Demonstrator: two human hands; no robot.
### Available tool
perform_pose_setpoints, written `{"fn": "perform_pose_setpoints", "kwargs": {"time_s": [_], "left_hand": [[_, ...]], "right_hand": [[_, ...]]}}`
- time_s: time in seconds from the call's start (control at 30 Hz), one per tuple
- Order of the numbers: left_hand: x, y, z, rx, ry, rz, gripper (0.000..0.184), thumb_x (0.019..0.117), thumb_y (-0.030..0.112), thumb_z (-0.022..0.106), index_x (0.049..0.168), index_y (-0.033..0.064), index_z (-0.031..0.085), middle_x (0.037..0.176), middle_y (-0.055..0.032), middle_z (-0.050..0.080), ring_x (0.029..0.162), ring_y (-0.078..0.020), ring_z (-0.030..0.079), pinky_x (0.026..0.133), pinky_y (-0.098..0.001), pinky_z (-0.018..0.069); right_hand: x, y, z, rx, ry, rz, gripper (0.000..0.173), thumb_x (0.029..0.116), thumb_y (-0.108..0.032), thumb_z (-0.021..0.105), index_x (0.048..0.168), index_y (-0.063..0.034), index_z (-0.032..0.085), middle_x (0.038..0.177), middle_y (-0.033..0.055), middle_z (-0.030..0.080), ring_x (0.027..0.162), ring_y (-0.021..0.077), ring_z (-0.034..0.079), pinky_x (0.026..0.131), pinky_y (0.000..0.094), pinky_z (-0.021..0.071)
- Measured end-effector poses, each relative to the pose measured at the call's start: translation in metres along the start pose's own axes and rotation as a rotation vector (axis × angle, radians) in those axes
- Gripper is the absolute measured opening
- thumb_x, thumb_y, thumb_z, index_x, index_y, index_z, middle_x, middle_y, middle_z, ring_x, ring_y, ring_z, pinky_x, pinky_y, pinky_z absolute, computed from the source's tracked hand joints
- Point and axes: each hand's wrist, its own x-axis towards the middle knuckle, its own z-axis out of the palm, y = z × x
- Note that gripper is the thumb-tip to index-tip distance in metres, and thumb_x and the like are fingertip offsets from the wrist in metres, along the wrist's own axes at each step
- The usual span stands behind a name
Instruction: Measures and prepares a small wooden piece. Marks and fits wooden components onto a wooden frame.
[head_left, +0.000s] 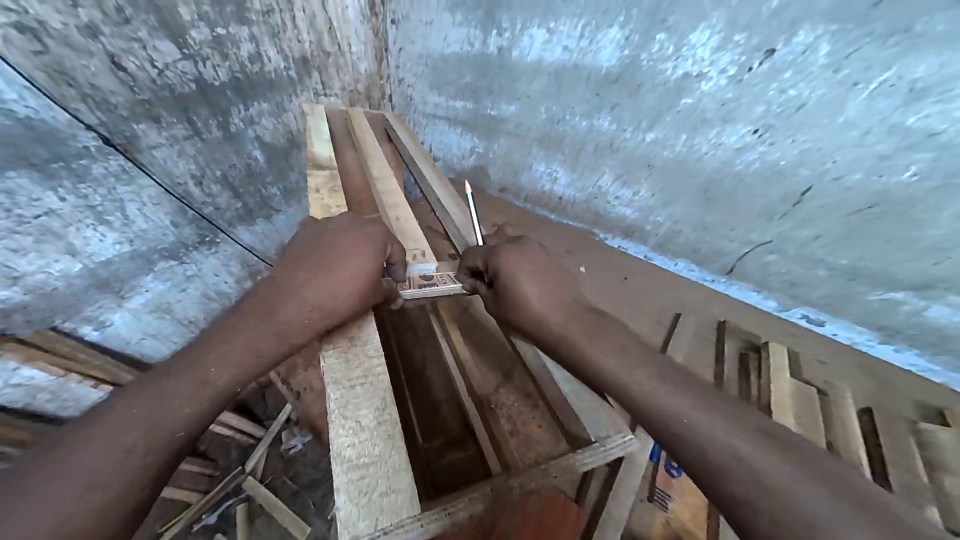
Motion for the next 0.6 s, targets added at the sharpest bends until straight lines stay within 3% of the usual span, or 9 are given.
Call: {"fn": "perform_pose_setpoints", "kwargs": {"time_s": [0.27, 0.4, 0.5, 0.6], "left_hand": [[-0.006, 0.007, -0.002, 0.048, -0.028, 0.019, 0.01, 0.0898, 0.04, 0.077, 0.09, 0.0307, 0.075, 0.091, 0.0031, 0.072, 0.091, -0.0223, 0.068, 0.08, -0.0572, 0.0509], [-0.009, 0.005, -0.004, 0.035, -0.034, 0.034, 0.007, 0.095, 0.036, 0.072, 0.097, 0.0306, 0.078, 0.097, 0.0002, 0.074, 0.095, -0.0262, 0.07, 0.08, -0.0612, 0.0529], [-0.009, 0.005, 0.001, 0.001, -0.009, 0.021, 0.006, 0.095, 0.033, 0.072, 0.096, 0.0295, 0.078, 0.096, -0.0011, 0.074, 0.095, -0.0276, 0.07, 0.079, -0.0632, 0.0529], [-0.01, 0.008, 0.001, -0.008, -0.009, -0.017, 0.007, 0.095, 0.032, 0.072, 0.098, 0.0301, 0.078, 0.097, -0.0025, 0.074, 0.095, -0.029, 0.07, 0.081, -0.0645, 0.0519]], "right_hand": [[-0.002, -0.004, 0.0, 0.017, -0.001, 0.019, 0.002, 0.0921, -0.013, 0.074, 0.092, -0.0145, 0.073, 0.091, 0.0045, 0.069, 0.101, 0.0269, 0.064, 0.081, 0.0435, 0.0552], [0.0, -0.003, -0.002, 0.028, -0.032, -0.006, 0.003, 0.0931, -0.014, 0.072, 0.095, -0.0126, 0.074, 0.094, 0.0075, 0.07, 0.1, 0.0286, 0.065, 0.085, 0.047, 0.0545], [-0.01, 0.01, -0.012, 0.275, 0.002, 0.0, 0.024, 0.094, -0.013, 0.071, 0.118, -0.0101, 0.071, 0.107, 0.0082, 0.072, 0.099, 0.0237, 0.069, 0.09, 0.0486, 0.0562], [-0.048, 0.021, -0.037, 0.585, 0.13, 0.09, 0.036, 0.1014, -0.007, 0.059, 0.137, -0.0092, 0.054, 0.123, 0.0038, 0.071, 0.106, 0.0143, 0.071, 0.093, 0.0373, 0.0589]]}}
